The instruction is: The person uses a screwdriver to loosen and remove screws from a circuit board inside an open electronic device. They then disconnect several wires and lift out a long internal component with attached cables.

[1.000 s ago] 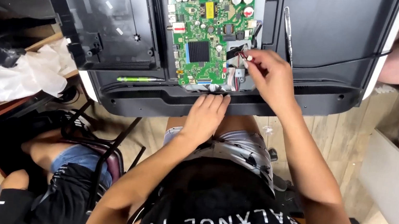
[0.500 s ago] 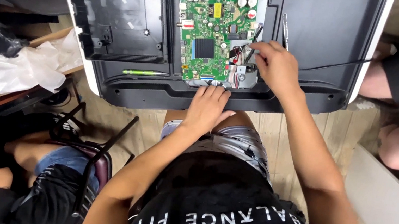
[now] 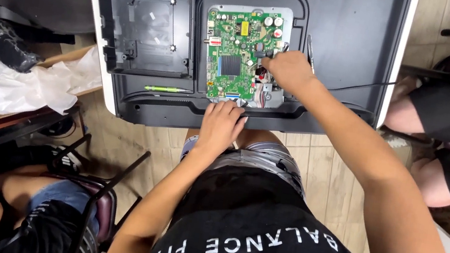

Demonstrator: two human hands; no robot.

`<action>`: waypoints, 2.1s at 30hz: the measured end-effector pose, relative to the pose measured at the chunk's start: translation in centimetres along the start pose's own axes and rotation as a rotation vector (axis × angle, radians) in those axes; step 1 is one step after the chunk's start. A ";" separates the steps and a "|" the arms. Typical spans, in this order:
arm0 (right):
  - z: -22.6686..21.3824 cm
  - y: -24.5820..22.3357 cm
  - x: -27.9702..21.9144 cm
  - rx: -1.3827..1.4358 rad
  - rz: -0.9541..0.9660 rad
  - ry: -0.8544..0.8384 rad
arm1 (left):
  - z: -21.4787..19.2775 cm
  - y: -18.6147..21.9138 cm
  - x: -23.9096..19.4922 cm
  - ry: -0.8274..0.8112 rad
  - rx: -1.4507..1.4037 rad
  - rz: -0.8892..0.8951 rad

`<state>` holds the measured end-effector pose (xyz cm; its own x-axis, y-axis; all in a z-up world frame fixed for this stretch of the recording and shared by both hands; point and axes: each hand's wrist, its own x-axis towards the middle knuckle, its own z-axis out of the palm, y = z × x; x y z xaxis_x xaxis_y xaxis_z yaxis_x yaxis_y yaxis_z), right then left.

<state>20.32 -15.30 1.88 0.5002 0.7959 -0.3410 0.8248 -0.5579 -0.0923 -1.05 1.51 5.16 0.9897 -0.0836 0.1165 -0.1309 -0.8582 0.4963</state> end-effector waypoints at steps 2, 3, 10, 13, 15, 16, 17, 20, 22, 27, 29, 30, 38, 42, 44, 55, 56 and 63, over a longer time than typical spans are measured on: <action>-0.9 -0.2 0.2 -0.035 -0.025 -0.058 | -0.1 -0.1 0.2 0.010 -0.001 -0.011; -1.3 -0.3 0.4 -0.065 -0.051 -0.120 | -0.2 -0.2 0.3 0.014 -0.004 -0.025; 0.9 -0.2 2.1 -0.170 -0.103 -0.182 | 0.7 -1.3 1.7 0.050 0.057 -0.013; 0.9 -0.2 1.9 -0.190 -0.089 -0.211 | 1.6 -1.3 2.8 0.029 0.066 -0.005; -0.8 -0.3 0.8 0.008 -0.020 -0.120 | 2.2 -1.3 3.7 0.041 0.069 -0.001; -1.9 -0.1 0.2 0.007 -0.016 -0.116 | 2.0 -1.1 4.5 0.043 0.070 0.004; -2.9 0.1 -0.5 0.222 0.066 -0.095 | 1.8 -0.8 5.4 0.068 0.059 -0.006; -3.1 1.0 -3.2 0.570 0.260 -0.013 | 1.6 0.1 7.7 0.103 0.016 -0.013; -1.9 1.6 -4.9 0.703 0.372 0.048 | 1.8 0.5 9.3 0.111 -0.011 -0.013; -0.5 2.8 -7.3 0.592 0.658 0.308 | 2.9 1.2 12.7 0.119 0.007 -0.040; -0.2 2.9 -7.4 0.592 0.697 0.288 | 3.3 1.1 13.1 0.125 0.024 -0.035; -0.1 2.9 -7.4 0.592 0.729 0.266 | 3.5 1.1 13.3 0.134 0.044 -0.037; 4.5 5.5 -6.6 0.707 0.756 0.218 | 7.6 -0.6 12.8 0.025 0.136 -0.120; 7.6 7.2 -6.2 1.028 0.718 0.299 | 7.9 0.0 12.7 -0.076 0.111 -0.281; 6.4 6.7 -5.6 1.138 0.701 0.306 | 9.2 -0.3 13.0 -0.108 0.119 -0.327; 4.6 5.7 -4.3 1.409 0.707 0.360 | 8.5 1.3 13.9 -0.347 -0.049 -0.621; 3.9 5.6 -4.2 1.423 0.726 0.375 | 8.1 1.6 14.2 -0.338 -0.046 -0.639; 2.0 5.1 -4.2 1.489 0.771 0.430 | 9.1 0.9 13.7 -0.282 -0.064 -0.634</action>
<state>21.94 -21.94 0.97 0.8638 0.1260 -0.4878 -0.4262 -0.3336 -0.8409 12.89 -5.00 -0.62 0.8523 0.2881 -0.4365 0.4830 -0.7539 0.4453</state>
